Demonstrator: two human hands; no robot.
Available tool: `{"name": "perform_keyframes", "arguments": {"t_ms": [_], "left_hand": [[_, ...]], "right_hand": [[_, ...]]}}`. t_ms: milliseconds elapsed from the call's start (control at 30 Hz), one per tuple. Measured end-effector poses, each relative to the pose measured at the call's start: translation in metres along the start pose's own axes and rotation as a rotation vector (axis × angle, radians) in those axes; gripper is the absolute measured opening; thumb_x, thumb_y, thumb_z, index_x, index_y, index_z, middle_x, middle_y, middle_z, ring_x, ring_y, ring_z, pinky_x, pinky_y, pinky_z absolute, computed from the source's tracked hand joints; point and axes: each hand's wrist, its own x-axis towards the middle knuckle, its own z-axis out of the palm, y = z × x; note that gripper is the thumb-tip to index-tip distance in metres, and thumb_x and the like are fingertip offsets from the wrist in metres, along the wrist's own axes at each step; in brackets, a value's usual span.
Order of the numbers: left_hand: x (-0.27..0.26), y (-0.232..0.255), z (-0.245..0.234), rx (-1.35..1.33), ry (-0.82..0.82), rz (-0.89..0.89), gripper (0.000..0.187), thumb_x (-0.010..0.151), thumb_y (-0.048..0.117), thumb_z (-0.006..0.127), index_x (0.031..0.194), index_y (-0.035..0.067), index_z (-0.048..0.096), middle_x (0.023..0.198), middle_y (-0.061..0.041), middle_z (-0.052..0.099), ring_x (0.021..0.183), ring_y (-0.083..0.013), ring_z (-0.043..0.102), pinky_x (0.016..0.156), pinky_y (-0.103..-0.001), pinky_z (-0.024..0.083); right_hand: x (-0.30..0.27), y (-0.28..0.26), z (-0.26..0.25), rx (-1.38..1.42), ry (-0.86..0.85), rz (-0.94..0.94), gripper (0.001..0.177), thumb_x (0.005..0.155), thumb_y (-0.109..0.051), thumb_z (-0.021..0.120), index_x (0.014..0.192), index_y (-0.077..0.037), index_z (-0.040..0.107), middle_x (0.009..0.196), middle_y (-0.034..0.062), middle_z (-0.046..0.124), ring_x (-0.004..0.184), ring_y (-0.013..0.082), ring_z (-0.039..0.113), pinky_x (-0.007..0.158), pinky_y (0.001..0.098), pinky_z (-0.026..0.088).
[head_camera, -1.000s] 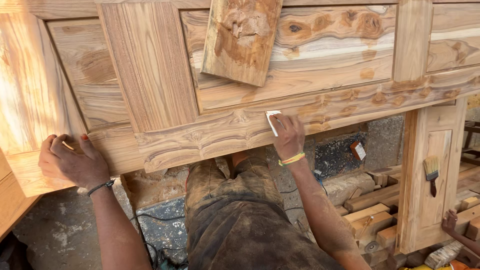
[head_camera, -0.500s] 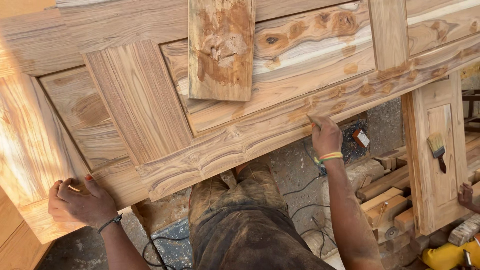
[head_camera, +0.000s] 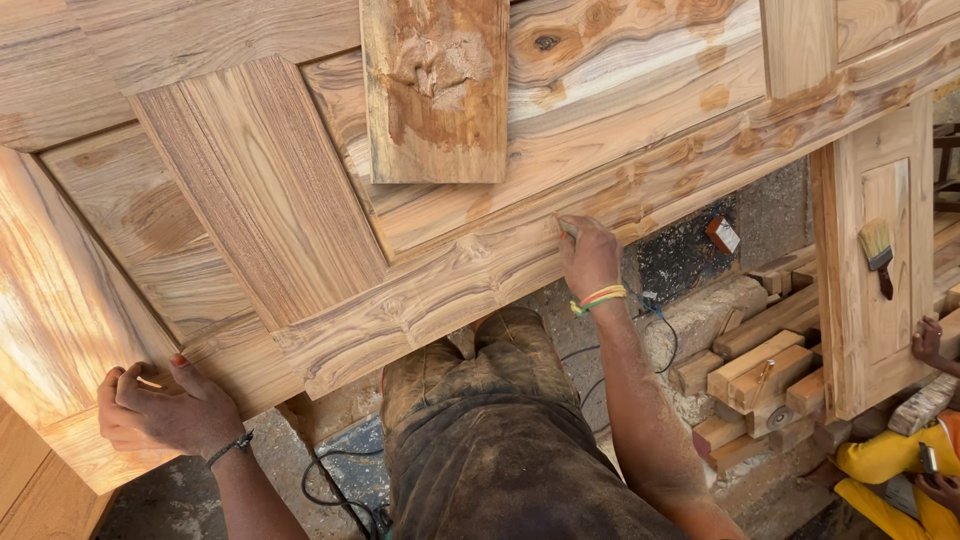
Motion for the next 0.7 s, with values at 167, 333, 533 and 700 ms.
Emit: {"name": "perform_keyframes", "arguments": {"t_ms": [167, 333, 533, 700], "left_hand": [[-0.004, -0.016, 0.008, 0.217, 0.021, 0.041, 0.058, 0.114, 0.055, 0.046, 0.132, 0.001, 0.056, 0.146, -0.017, 0.047, 0.141, -0.0326, 0.046, 0.114, -0.052, 0.044], [0.0, 0.001, 0.001, 0.21, 0.035, 0.026, 0.058, 0.116, 0.059, 0.048, 0.128, 0.003, 0.057, 0.15, -0.016, 0.049, 0.138, -0.0337, 0.045, 0.11, -0.054, 0.037], [0.002, 0.012, -0.01, 0.195, 0.071, 0.094, 0.039, 0.115, 0.04, 0.06, 0.129, 0.004, 0.054, 0.144, -0.013, 0.052, 0.137, -0.0329, 0.045, 0.114, -0.053, 0.034], [0.001, 0.014, -0.015, 0.188, 0.094, 0.118, 0.032, 0.116, 0.031, 0.067, 0.128, 0.005, 0.055, 0.146, -0.012, 0.053, 0.137, -0.0337, 0.044, 0.116, -0.053, 0.032]], "right_hand": [[-0.02, -0.058, 0.005, -0.047, -0.083, -0.088, 0.029, 0.088, -0.01, 0.069, 0.115, -0.001, 0.072, 0.112, 0.0166, 0.073, 0.104, 0.0362, 0.069, 0.094, 0.0471, 0.049], [-0.049, -0.095, 0.014, -0.03, -0.176, -0.155, 0.029, 0.089, -0.01, 0.067, 0.116, -0.005, 0.073, 0.111, 0.0127, 0.075, 0.103, 0.0305, 0.07, 0.093, 0.0458, 0.047], [-0.041, -0.016, -0.007, 0.469, -0.187, 0.101, 0.035, 0.098, -0.021, 0.066, 0.128, -0.005, 0.073, 0.116, 0.0112, 0.078, 0.098, 0.0203, 0.074, 0.084, 0.0354, 0.057], [-0.002, 0.098, -0.102, 1.475, 0.877, 0.302, 0.039, 0.092, -0.011, 0.074, 0.128, -0.004, 0.061, 0.111, 0.0121, 0.072, 0.1, 0.0242, 0.07, 0.083, 0.0388, 0.061]]}}
